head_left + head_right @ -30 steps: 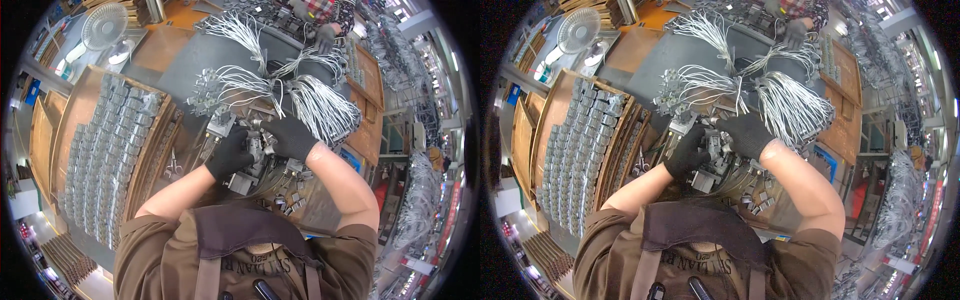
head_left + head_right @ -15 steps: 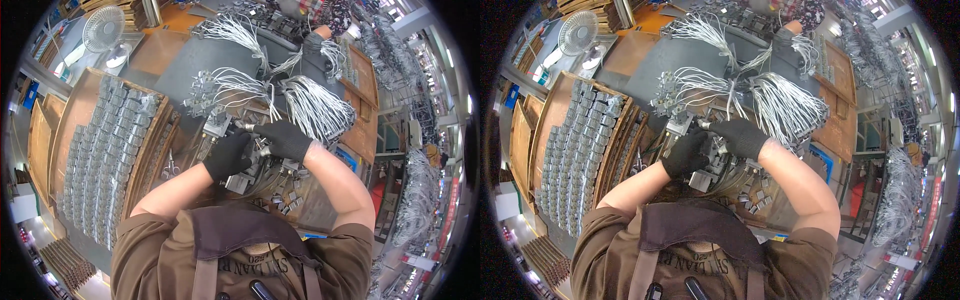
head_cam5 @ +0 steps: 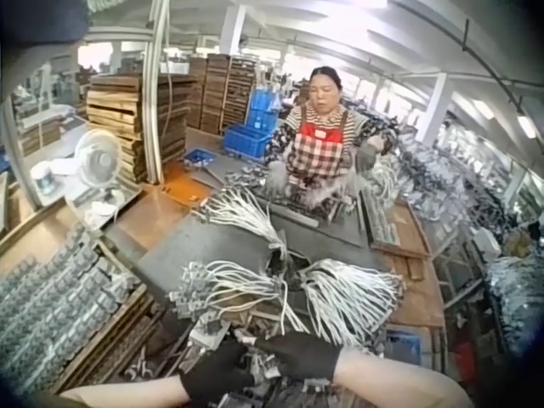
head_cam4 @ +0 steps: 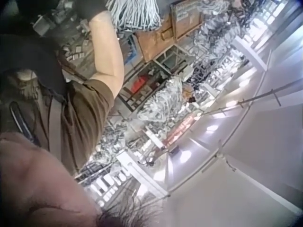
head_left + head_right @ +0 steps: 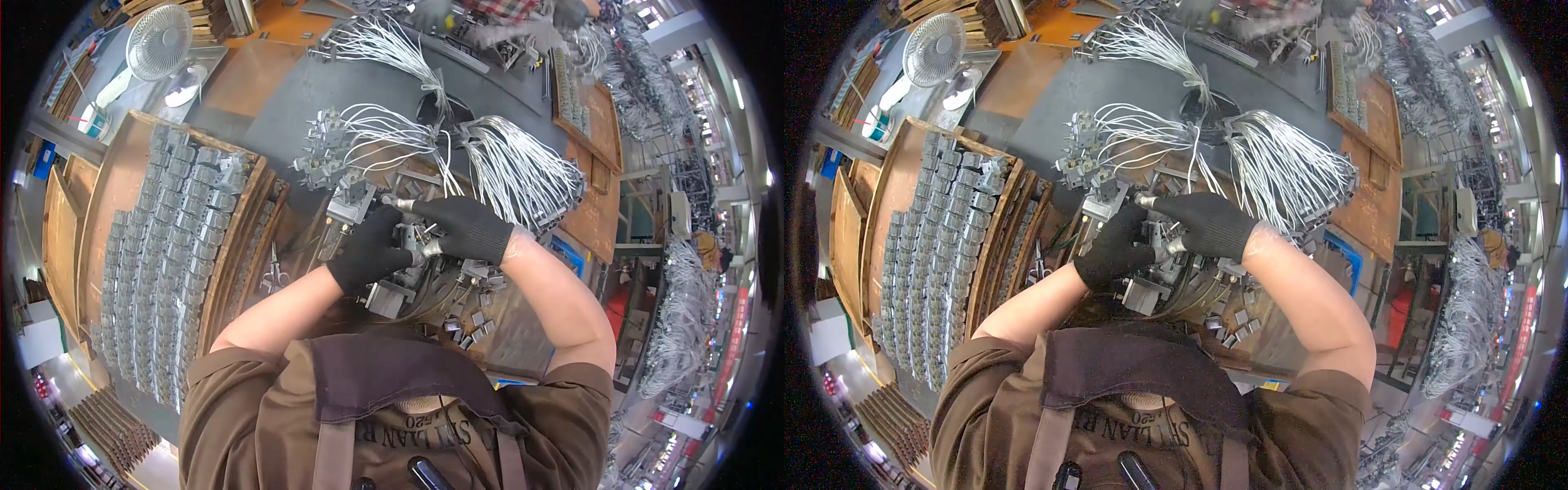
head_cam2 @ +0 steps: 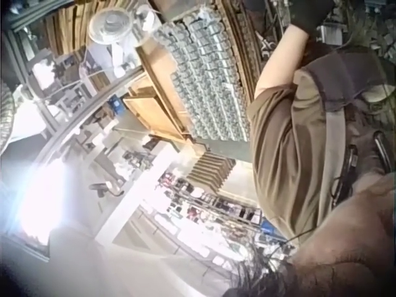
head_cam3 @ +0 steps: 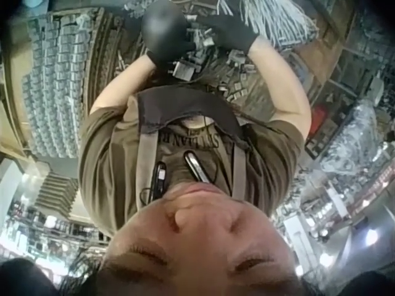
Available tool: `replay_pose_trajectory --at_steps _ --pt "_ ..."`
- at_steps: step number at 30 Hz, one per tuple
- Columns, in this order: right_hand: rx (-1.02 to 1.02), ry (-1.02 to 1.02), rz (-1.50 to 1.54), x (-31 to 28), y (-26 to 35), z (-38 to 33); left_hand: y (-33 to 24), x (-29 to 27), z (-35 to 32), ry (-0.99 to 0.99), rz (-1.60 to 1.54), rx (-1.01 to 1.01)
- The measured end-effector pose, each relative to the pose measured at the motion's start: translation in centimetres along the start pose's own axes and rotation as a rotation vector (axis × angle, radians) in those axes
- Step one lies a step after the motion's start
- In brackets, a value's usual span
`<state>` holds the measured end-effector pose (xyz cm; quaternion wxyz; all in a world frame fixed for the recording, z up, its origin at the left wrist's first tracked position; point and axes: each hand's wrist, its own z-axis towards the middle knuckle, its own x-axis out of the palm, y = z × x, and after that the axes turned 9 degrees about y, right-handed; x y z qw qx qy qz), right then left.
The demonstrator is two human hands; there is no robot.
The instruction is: The person processes bundles of wires using a specialized machine, then organizes the processed wires into wooden trays by hand.
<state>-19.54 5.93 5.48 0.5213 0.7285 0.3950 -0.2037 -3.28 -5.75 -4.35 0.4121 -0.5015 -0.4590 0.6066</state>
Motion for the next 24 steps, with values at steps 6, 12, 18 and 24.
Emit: replay_pose_trajectory --at_steps 6,12,18,24 --pt "0.039 0.061 -0.194 -0.1 0.3 0.0 -1.9 -1.0 -0.6 0.118 0.328 -0.057" --pt "0.081 -0.02 -0.161 0.4 0.4 1.4 -0.5 -0.7 -0.4 -0.026 0.09 0.006" --pt "0.224 -0.034 -0.307 2.0 0.6 3.3 1.9 -0.1 2.2 0.021 -0.281 -0.184" --pt "0.133 -0.418 -0.438 1.1 -0.1 1.4 2.8 -0.8 2.8 0.068 -0.116 -0.242"
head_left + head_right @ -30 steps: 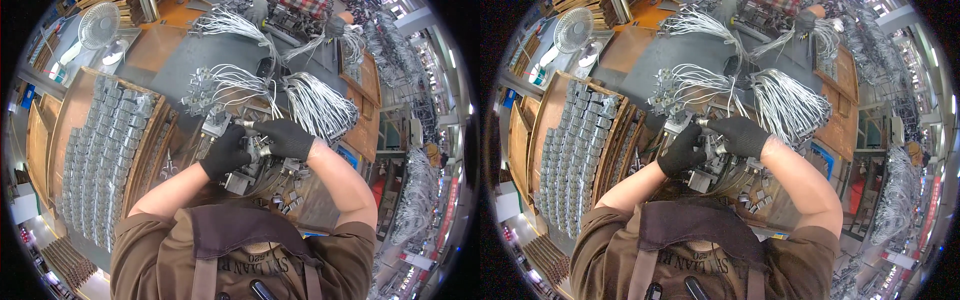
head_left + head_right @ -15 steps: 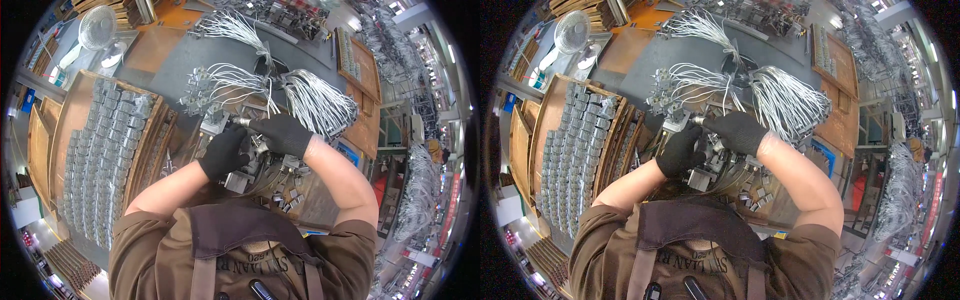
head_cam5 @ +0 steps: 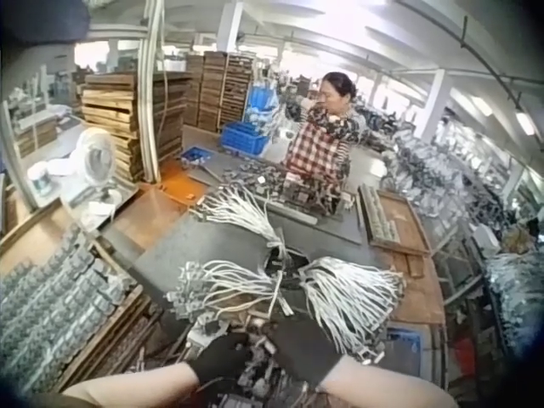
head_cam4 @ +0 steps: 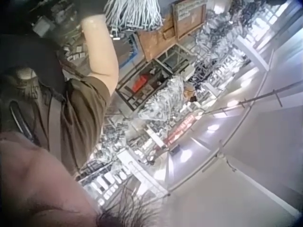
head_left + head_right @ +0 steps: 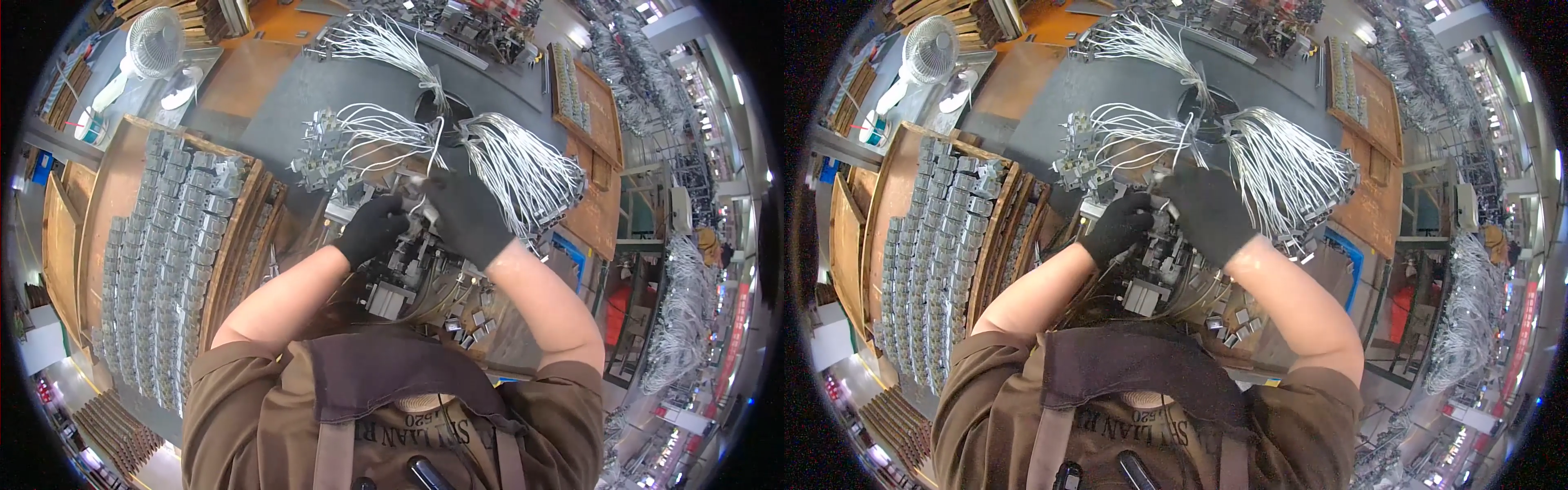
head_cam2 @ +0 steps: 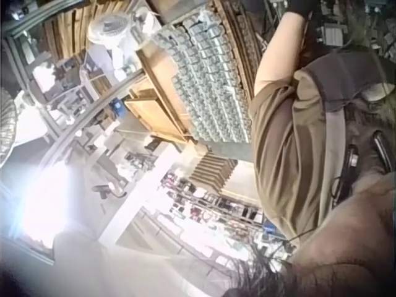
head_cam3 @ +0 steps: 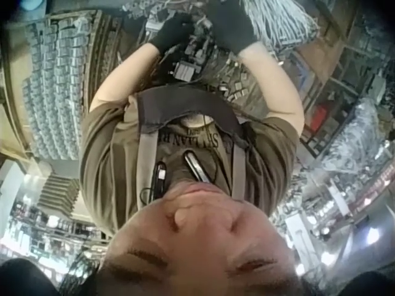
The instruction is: The person processes bundles of wires using a specialized machine, then organizes the processed wires into wooden trays by hand.
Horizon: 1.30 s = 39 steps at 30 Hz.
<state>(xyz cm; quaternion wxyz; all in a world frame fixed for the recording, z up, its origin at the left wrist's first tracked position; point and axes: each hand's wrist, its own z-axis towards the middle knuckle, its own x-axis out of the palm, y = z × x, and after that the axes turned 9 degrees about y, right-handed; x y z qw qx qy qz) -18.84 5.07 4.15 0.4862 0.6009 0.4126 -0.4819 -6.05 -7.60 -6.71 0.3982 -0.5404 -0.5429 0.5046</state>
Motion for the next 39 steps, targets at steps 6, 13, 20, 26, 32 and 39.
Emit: replay_pose_trajectory --at_steps 6,13,20,26,32,39 --pt "0.042 0.267 0.184 2.3 1.0 -3.9 1.3 2.2 -1.3 0.039 -0.388 -0.08" --pt "0.026 0.033 0.148 4.1 1.5 -5.2 0.4 2.5 -2.0 0.085 -0.304 0.004" --pt "0.04 0.157 0.036 4.7 0.6 -5.1 -1.5 1.9 -3.0 0.171 -0.111 0.003" --pt "0.0 0.21 0.12 5.6 0.2 -4.7 -1.5 1.3 -3.7 0.07 0.423 0.004" --pt "0.101 0.326 0.125 7.2 0.8 -2.9 -0.4 2.1 -2.5 0.024 0.555 0.097" --pt "0.185 -0.06 0.135 8.0 -0.2 -4.4 0.6 2.8 -0.7 -0.014 0.508 -0.063"
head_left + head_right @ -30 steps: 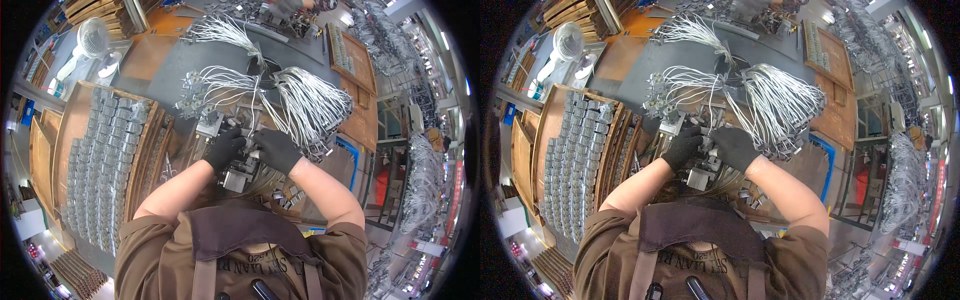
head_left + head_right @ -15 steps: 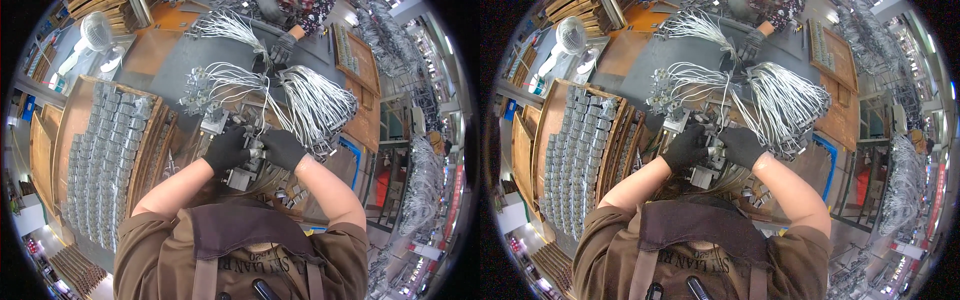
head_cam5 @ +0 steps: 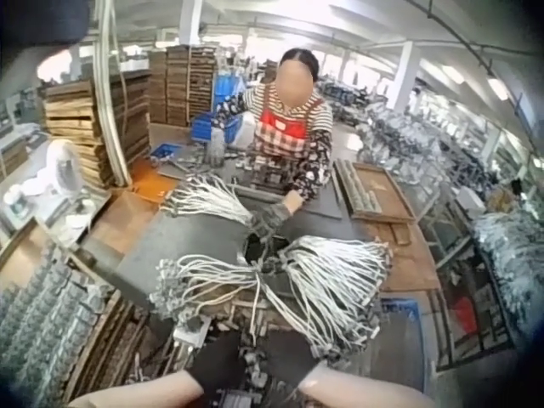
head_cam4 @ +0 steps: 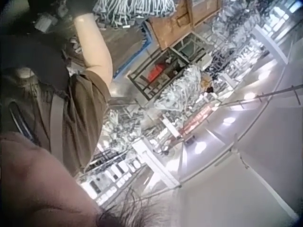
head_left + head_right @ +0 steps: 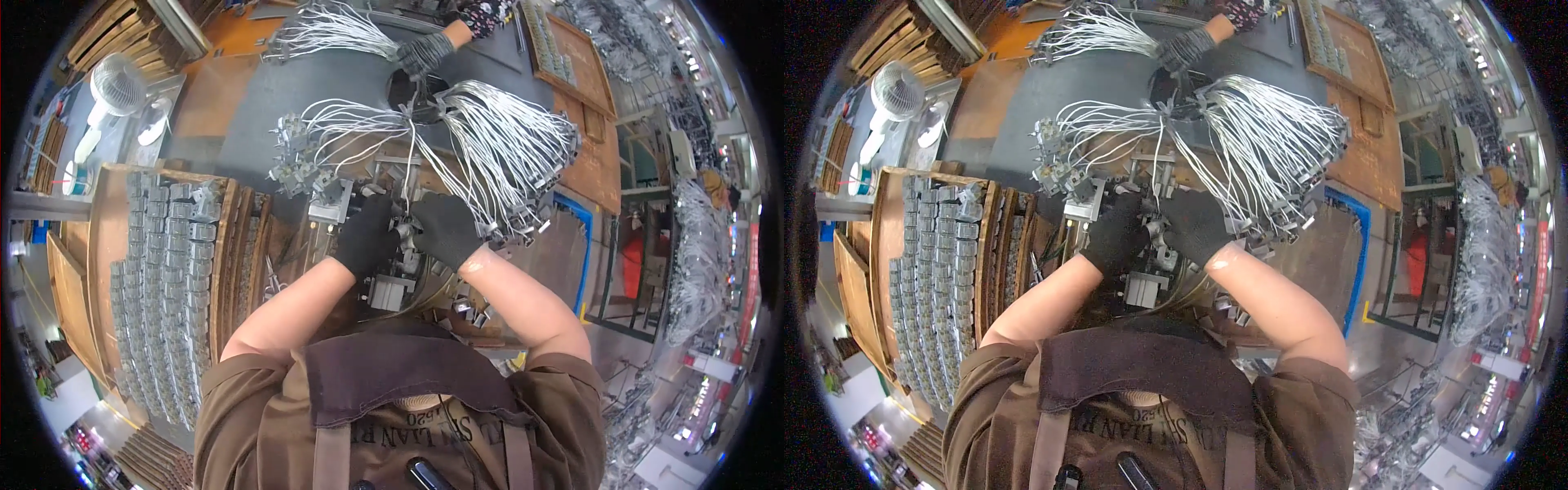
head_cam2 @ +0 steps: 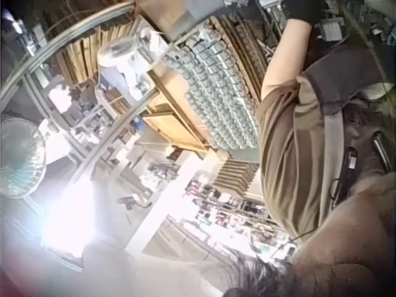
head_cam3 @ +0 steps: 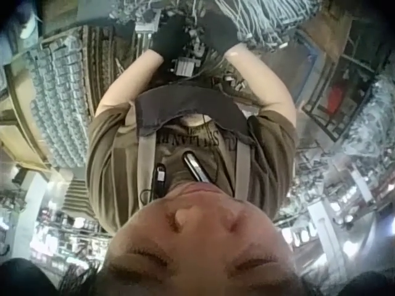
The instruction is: The person processes bundles of wires using a specialized machine, then organizes the processed wires into wooden trays by hand.
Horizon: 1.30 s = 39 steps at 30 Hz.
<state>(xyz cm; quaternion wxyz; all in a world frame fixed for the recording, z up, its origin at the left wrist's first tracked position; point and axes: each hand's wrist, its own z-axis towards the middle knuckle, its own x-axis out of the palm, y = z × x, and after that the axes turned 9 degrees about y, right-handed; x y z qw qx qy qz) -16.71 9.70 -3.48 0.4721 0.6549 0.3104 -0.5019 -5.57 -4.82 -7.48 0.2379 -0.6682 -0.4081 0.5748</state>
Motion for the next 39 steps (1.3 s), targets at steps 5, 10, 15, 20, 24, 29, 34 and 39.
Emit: replay_pose_trajectory --at_steps 5,10,15,20,24,29,34,39 --pt "0.081 0.041 -0.001 -0.2 0.4 -0.6 0.4 -0.3 0.2 0.017 -0.086 0.073" --pt "0.213 -0.144 0.284 -1.6 -2.6 -3.9 -0.4 -1.3 -3.5 -0.056 -0.277 0.077" --pt "0.353 0.108 0.594 0.1 -11.2 -7.6 -3.5 -1.5 -7.6 -0.094 -0.505 0.064" --pt "0.617 -0.018 1.125 -0.5 -16.4 -7.8 -3.4 -8.3 -10.3 -0.13 -0.194 0.15" --pt "0.655 -0.159 1.408 -4.5 -15.4 -4.6 1.6 -22.5 -14.7 -0.433 -0.03 -0.005" --pt "0.202 -0.248 1.33 -6.6 -10.1 2.1 9.4 -35.5 -24.7 -0.589 -0.066 -0.418" --pt "0.177 -0.432 1.528 -7.3 -6.0 8.7 17.9 -37.0 -29.4 -0.379 -0.25 -0.708" --pt "-0.189 0.409 0.672 -4.2 0.0 7.1 22.3 -36.4 -29.6 -0.412 -0.223 -0.652"
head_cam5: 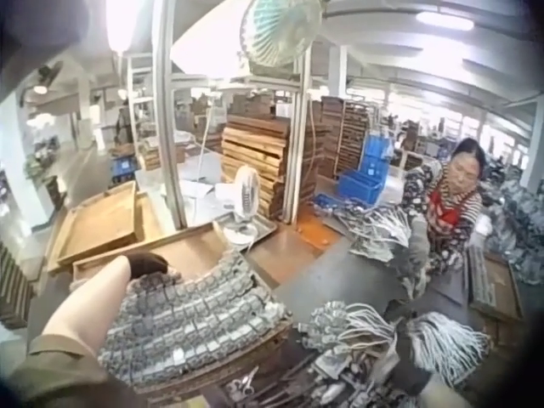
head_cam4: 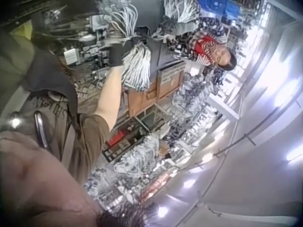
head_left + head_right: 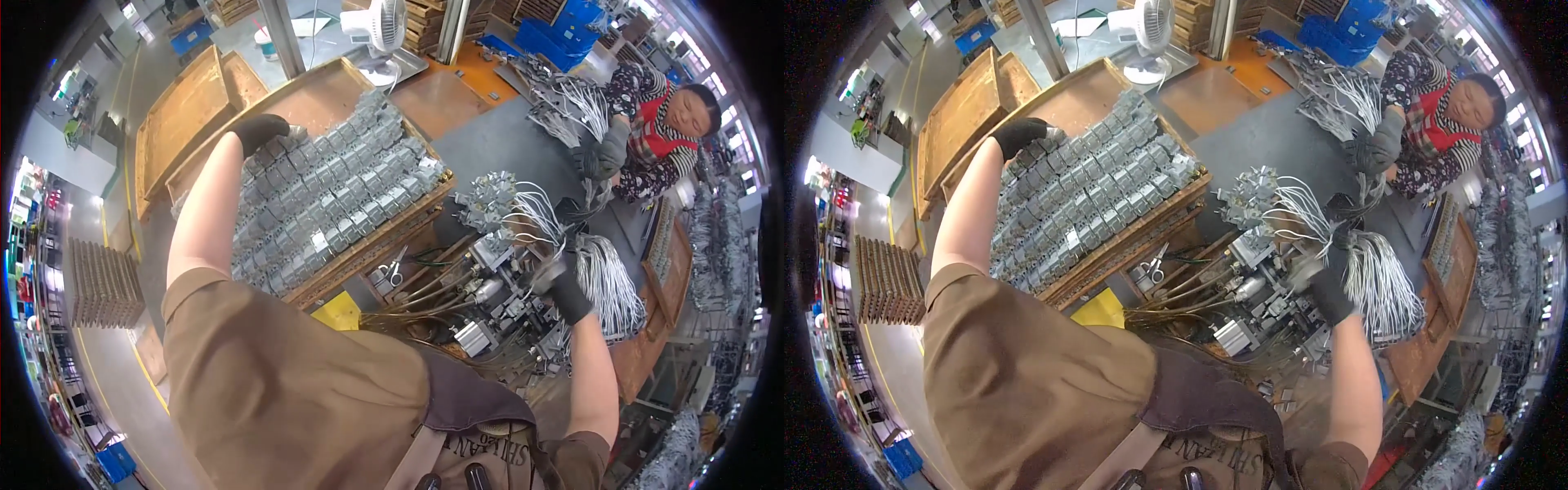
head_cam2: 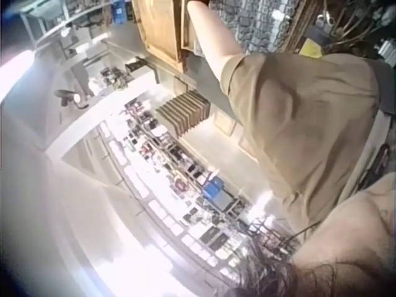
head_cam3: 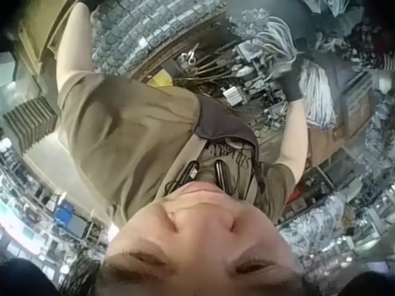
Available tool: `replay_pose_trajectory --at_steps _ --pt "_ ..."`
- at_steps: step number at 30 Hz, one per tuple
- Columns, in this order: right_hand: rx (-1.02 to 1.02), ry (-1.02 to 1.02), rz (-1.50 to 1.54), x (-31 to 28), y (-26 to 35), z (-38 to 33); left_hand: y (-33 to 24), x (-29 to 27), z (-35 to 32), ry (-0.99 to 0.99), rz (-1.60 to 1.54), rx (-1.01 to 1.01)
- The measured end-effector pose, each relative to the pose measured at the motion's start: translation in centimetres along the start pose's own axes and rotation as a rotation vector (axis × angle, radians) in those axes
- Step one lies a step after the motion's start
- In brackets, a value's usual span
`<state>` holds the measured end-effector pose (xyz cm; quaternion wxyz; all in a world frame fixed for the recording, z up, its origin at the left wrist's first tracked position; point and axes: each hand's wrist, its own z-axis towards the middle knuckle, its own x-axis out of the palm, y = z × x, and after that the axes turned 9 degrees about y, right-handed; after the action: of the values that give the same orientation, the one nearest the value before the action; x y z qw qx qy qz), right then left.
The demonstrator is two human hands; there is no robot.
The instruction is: The person processes bundles of wires using a specialized machine, then organizes the processed wires into wooden trays by hand.
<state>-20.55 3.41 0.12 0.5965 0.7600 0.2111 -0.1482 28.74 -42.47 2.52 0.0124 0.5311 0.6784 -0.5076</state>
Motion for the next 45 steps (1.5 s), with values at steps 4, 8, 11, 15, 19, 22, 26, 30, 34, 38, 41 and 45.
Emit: replay_pose_trajectory --at_steps 4,8,11,15,19,22,26,30,34,38,41,45 --pt "0.085 0.09 -0.764 2.0 3.2 -2.0 -1.4 0.1 -0.2 0.107 -0.018 0.155" --pt "0.22 -0.031 -0.847 0.6 5.6 -3.1 -7.1 1.9 0.0 -0.219 -0.449 0.349" --pt "0.287 0.268 -0.691 1.5 5.7 -4.1 -14.3 6.3 0.4 -0.298 0.469 0.993" --pt "0.248 0.129 -0.749 1.4 4.0 -6.4 -22.5 19.9 -1.8 0.514 -0.564 0.885" --pt "0.334 0.096 -0.88 0.0 2.6 -9.5 -23.8 35.3 -4.3 0.795 -0.434 0.752" --pt "0.365 0.124 -0.98 -0.8 2.0 -10.9 -22.2 44.5 -4.2 0.715 -0.324 0.493" --pt "0.535 0.29 -0.888 -1.9 1.9 -10.3 -21.3 48.8 -3.2 0.69 -0.42 0.851" --pt "0.595 0.692 -0.82 -3.7 2.7 -7.2 -25.3 42.4 -0.7 0.935 -0.582 0.663" --pt "0.474 0.656 -0.723 -4.2 3.8 -4.6 -28.0 33.7 1.4 0.428 -0.198 0.665" --pt "0.022 -0.033 -0.881 -2.1 3.9 -3.0 -27.4 34.9 0.2 -0.079 0.195 0.875" --pt "0.047 -0.2 -0.904 -1.1 3.3 -3.0 -24.9 38.7 -2.9 0.267 -0.176 1.212" --pt "0.014 -0.059 -0.695 -0.5 2.9 -3.9 -22.2 43.1 -5.8 0.29 -0.263 0.925"
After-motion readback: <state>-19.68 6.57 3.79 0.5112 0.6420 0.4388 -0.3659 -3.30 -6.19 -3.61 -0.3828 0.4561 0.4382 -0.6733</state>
